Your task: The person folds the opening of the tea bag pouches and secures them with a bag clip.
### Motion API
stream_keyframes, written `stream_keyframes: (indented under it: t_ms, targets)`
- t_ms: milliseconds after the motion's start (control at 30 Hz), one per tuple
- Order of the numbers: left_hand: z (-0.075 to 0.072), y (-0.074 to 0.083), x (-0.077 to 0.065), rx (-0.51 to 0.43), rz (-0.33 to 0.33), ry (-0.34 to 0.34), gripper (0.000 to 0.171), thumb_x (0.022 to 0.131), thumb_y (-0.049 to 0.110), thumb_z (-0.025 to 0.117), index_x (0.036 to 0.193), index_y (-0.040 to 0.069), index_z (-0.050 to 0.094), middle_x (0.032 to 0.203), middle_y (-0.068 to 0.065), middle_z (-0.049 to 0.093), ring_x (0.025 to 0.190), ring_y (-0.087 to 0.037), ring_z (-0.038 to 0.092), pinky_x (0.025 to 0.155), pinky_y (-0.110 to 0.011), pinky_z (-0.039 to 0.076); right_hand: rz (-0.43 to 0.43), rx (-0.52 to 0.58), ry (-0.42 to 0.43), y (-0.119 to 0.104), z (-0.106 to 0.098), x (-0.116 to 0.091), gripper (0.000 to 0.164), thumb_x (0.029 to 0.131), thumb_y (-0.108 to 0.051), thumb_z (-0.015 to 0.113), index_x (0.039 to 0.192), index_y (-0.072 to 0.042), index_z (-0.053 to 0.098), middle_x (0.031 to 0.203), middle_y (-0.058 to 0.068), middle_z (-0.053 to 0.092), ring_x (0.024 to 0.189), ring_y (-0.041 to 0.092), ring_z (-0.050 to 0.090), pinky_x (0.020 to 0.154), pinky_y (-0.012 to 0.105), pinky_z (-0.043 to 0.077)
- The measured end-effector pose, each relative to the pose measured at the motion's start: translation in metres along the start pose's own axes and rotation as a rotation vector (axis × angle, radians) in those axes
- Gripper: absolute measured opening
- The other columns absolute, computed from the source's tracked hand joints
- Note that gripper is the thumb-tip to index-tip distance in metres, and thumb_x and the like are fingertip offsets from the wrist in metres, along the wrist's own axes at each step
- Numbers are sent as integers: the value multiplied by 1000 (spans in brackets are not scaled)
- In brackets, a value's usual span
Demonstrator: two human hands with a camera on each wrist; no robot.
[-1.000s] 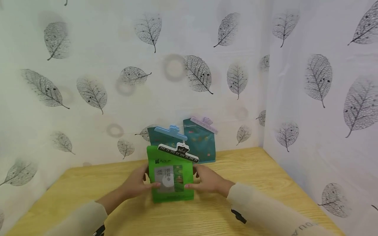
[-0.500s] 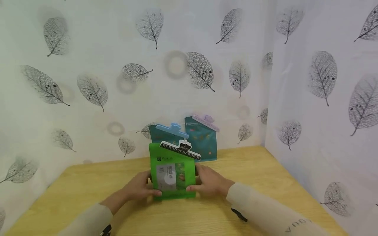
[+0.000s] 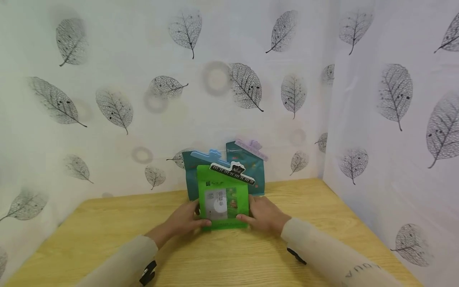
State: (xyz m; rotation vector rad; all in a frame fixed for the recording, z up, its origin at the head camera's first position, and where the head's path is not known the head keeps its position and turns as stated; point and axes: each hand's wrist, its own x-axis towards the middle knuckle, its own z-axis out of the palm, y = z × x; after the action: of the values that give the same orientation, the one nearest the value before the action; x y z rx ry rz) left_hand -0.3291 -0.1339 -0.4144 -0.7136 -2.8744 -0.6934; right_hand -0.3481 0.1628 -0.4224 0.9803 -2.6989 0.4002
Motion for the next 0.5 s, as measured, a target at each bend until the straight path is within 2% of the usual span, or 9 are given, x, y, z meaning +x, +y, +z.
stream_keyframes:
  t_ms: [133, 300, 400, 500]
  targets:
    - [5, 7, 11, 52, -28, 11, 71, 78, 59, 63, 121, 5, 53, 98, -6, 63, 88, -18, 60, 73, -34, 50, 32, -27, -10, 9, -1, 2, 60, 89, -67, 36, 129, -23, 44, 111, -2, 60, 103, 15, 57, 94, 40, 43]
    - [5, 12, 18, 64, -31, 24, 66, 80, 55, 64, 121, 4, 53, 98, -7, 63, 89, -20, 60, 76, -36, 50, 96, -55, -43, 14, -3, 5, 67, 89, -69, 32, 133, -21, 46, 125, 6, 55, 116, 23, 50, 95, 50, 38]
    - [7, 8, 18, 131, -8, 36, 67, 81, 57, 62, 121, 5, 53, 99, -7, 63, 92, -22, 59, 80, -38, 50, 103, -83, -35, 16, -2, 5, 70, 89, -69, 31, 133, -17, 47, 129, 9, 54, 119, 26, 49, 93, 52, 38]
    - [6, 0, 12, 201, 2, 57, 75, 80, 63, 59, 125, 3, 51, 109, -11, 62, 102, -27, 58, 88, -42, 48, 112, -102, -30, 19, -5, 1, 71, 89, -69, 33, 128, -13, 51, 121, 9, 58, 112, 26, 53, 90, 50, 39]
